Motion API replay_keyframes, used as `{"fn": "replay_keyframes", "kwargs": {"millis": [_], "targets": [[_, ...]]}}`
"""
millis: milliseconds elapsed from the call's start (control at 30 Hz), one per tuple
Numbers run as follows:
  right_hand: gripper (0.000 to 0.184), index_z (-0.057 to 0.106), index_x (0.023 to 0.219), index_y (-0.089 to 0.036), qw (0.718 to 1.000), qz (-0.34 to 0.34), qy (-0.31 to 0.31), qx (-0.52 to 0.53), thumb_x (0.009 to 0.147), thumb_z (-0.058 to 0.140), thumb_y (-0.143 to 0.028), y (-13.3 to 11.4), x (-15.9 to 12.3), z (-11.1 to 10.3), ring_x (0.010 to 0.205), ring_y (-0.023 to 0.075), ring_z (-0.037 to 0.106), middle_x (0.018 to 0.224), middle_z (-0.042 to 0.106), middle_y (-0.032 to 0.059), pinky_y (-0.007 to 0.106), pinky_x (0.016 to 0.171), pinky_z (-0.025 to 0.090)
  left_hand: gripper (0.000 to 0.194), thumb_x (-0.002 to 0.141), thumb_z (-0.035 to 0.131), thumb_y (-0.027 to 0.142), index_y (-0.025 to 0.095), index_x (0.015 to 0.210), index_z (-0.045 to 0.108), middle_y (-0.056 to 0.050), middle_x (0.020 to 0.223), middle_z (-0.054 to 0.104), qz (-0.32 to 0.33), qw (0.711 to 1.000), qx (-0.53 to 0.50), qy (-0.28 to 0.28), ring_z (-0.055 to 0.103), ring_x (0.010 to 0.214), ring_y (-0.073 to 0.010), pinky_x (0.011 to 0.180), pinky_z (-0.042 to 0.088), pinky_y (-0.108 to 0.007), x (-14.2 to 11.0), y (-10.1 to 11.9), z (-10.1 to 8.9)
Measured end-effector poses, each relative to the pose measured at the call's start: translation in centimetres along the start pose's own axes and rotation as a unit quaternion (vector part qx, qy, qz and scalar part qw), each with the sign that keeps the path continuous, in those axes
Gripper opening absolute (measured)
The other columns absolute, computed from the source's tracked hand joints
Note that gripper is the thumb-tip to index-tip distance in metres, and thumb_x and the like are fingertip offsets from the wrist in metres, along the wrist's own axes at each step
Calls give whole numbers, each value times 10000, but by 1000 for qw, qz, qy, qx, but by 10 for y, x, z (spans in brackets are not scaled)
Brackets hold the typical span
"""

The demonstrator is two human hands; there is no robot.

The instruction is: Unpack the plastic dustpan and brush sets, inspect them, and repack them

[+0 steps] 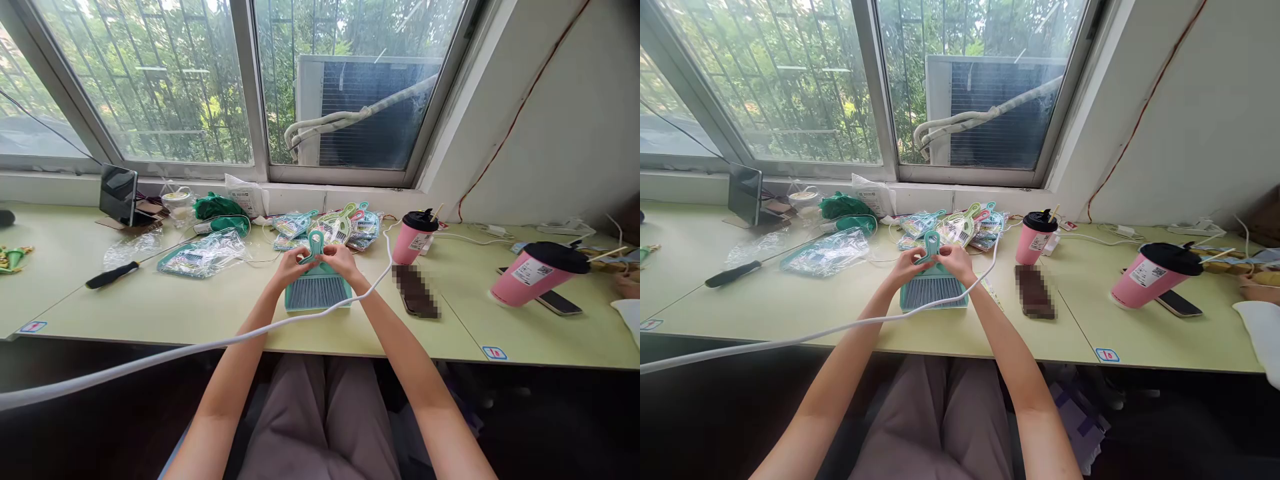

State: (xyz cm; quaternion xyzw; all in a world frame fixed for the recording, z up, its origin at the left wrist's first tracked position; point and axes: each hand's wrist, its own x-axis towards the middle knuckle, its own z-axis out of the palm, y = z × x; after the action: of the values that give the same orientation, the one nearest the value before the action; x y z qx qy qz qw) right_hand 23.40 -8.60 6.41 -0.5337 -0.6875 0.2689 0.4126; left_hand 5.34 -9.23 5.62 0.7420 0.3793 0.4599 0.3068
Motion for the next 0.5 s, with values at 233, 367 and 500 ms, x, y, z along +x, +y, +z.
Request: {"fn": "replay_keyframes", "kwargs": {"millis": [233, 367, 500], "targets": [[293, 757, 862, -220, 999, -13, -11, 41, 730, 740, -481, 9, 2, 7, 907, 240, 688, 848, 754, 29, 293, 767, 514, 396, 707, 696, 544, 178, 691, 544, 6, 713, 534, -6, 1000, 27, 13, 478, 676, -136, 597, 378, -249, 1, -7, 3], [294, 737, 981, -230, 997, -9, 6, 72, 839, 627, -462, 26, -6, -7, 925, 227, 690, 979, 757, 49, 316, 795, 525, 357, 682, 713, 516, 188, 687, 574, -12, 734, 573, -25, 998, 29, 58, 519, 735, -170, 632, 384, -265, 5, -22, -4], [259, 712, 1050, -242, 999, 26, 35, -31, 853, 612, -377, 51, -35, -52, 887, 212, 699, 1071, 742, 57, 331, 812, 521, 321, 606, 766, 464, 196, 672, 602, -27, 734, 608, -85, 982, 20, 168, 558, 775, -206, 682, 401, -289, 10, -45, -16]]}}
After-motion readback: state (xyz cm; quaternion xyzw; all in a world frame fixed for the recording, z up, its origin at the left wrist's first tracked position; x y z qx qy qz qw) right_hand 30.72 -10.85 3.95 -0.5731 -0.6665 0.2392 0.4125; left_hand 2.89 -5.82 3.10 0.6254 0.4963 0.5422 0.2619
